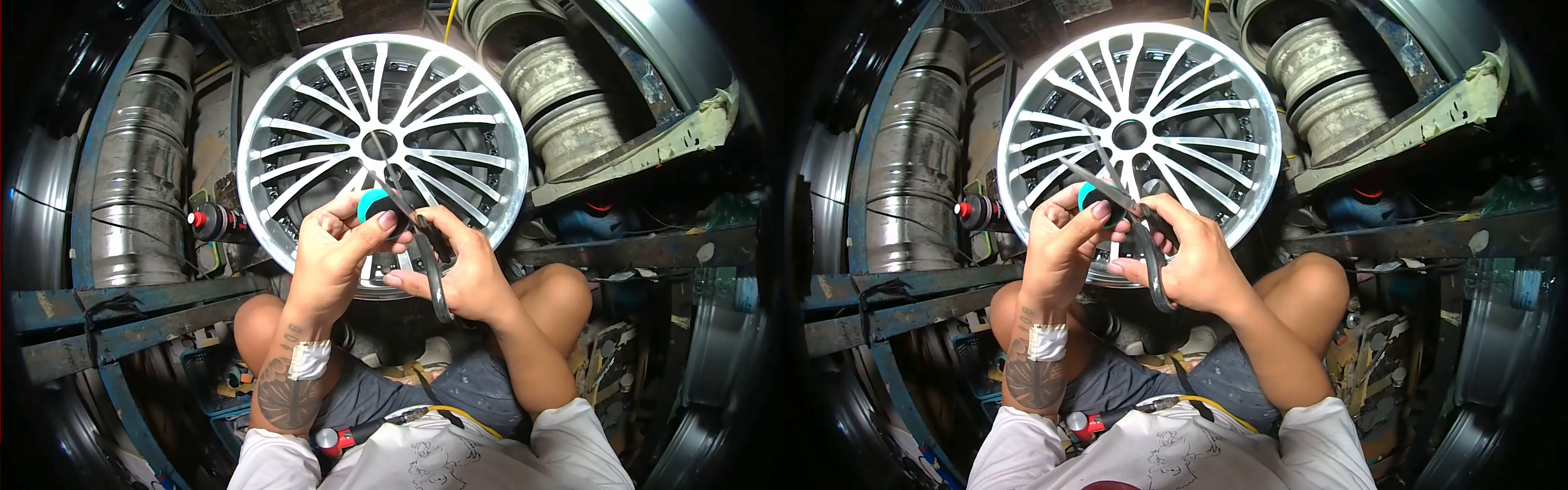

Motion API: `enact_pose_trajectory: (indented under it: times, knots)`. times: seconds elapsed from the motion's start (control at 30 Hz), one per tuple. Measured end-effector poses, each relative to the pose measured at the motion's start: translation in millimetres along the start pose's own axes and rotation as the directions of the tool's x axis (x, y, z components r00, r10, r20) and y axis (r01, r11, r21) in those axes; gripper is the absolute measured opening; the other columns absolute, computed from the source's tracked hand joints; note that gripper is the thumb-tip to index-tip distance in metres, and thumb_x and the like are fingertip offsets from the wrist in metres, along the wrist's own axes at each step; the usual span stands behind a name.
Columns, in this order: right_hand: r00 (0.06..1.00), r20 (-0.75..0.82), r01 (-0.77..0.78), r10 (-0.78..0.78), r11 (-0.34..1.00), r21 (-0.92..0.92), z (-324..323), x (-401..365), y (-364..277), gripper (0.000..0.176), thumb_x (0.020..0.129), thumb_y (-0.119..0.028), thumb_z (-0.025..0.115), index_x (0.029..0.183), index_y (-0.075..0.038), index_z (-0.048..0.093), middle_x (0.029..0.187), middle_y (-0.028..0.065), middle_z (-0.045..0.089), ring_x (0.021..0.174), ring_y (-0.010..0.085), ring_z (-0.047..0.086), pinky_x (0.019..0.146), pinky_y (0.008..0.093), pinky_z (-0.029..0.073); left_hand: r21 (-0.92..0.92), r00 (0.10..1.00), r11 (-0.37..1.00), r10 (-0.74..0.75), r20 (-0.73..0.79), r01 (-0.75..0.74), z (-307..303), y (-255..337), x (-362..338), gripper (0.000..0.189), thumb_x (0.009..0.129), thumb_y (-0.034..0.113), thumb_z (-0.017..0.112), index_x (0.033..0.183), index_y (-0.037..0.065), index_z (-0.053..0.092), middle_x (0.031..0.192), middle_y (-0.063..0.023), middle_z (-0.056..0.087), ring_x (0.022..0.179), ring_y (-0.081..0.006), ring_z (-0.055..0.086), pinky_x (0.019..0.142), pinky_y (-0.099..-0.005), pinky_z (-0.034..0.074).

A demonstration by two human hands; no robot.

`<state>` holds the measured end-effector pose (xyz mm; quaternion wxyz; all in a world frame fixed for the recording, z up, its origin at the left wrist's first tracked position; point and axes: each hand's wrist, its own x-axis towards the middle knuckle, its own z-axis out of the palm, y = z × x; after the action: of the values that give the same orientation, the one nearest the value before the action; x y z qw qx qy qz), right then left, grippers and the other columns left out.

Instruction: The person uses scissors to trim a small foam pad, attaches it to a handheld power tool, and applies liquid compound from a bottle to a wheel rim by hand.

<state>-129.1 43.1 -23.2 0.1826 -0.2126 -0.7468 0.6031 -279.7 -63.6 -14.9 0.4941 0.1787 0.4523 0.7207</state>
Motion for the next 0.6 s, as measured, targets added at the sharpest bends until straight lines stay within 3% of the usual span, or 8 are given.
enact_pose_trajectory:
  times: [0.1,0.2,0.3,0.33,0.47,0.6]
  knots:
    - [0.998,0.06,-0.022,0.02,0.999,0.026,-2.6,-1.1,0.2,0.05,0.072,-0.023,0.089,0.11,-0.005,0.062,0.092,0.0003,0.072,0.07,0.0031,0.057,0.065,0.0233,0.049,0.033,1.0,0.999,-0.003,-0.007,0.003,-0.1,1.1,-0.5,0.019,0.09,0.008,0.071,0.105,-0.004,0.067,0.093,-0.01,0.071,0.077,-0.0137,0.069,0.069,-0.025,0.058]
    - [0.998,0.028,-0.055,0.053,0.995,0.085,1.1,-1.9,3.9,0.053,0.069,-0.026,0.09,0.11,-0.006,0.063,0.09,0.0028,0.071,0.071,0.0081,0.059,0.066,0.0259,0.051,0.033,1.0,0.999,-0.009,-0.023,0.01,0.4,1.3,-1.1,0.018,0.09,0.008,0.071,0.104,-0.004,0.067,0.092,-0.0096,0.072,0.075,-0.0133,0.069,0.066,-0.0241,0.057]
    - [0.997,-0.047,0.041,-0.053,0.97,-0.24,-4.7,-2.2,1.0,0.057,0.066,-0.028,0.09,0.11,-0.006,0.062,0.091,0.0077,0.069,0.073,0.0161,0.064,0.068,0.0308,0.053,0.048,0.999,0.998,-0.032,0.012,0.031,-5.1,2.1,-0.4,0.018,0.091,0.007,0.07,0.104,-0.004,0.067,0.092,-0.0098,0.072,0.074,-0.0135,0.07,0.066,-0.0241,0.057]
    - [0.994,-0.079,0.055,-0.08,0.958,-0.281,-4.9,-2.1,-3.7,0.061,0.063,-0.027,0.09,0.112,-0.005,0.061,0.093,0.0124,0.065,0.076,0.0244,0.066,0.07,0.0361,0.054,0.052,0.999,0.998,-0.035,0.008,0.034,-5.2,3.0,-1.2,0.018,0.091,0.007,0.07,0.104,-0.004,0.067,0.092,-0.01,0.072,0.074,-0.0138,0.07,0.066,-0.0242,0.057]
    - [0.982,-0.058,0.138,-0.181,0.889,-0.437,-11.8,-0.7,-2.6,0.066,0.062,-0.027,0.089,0.116,-0.006,0.059,0.097,0.0142,0.062,0.085,0.0336,0.065,0.073,0.0412,0.053,0.069,0.999,0.997,-0.037,0.001,0.037,-3.0,3.7,-3.5,0.019,0.091,0.006,0.068,0.106,-0.005,0.065,0.092,-0.0109,0.072,0.074,-0.0151,0.07,0.065,-0.0253,0.057]
    - [0.974,-0.049,0.173,-0.222,0.864,-0.473,-13.5,1.5,-2.3,0.065,0.062,-0.025,0.088,0.117,-0.006,0.058,0.097,0.0142,0.061,0.084,0.0347,0.064,0.072,0.0423,0.051,0.073,0.998,0.996,-0.058,-0.013,0.059,-3.0,2.5,-2.9,0.02,0.091,0.005,0.068,0.107,-0.006,0.064,0.092,-0.0113,0.072,0.074,-0.0161,0.07,0.064,-0.0262,0.058]
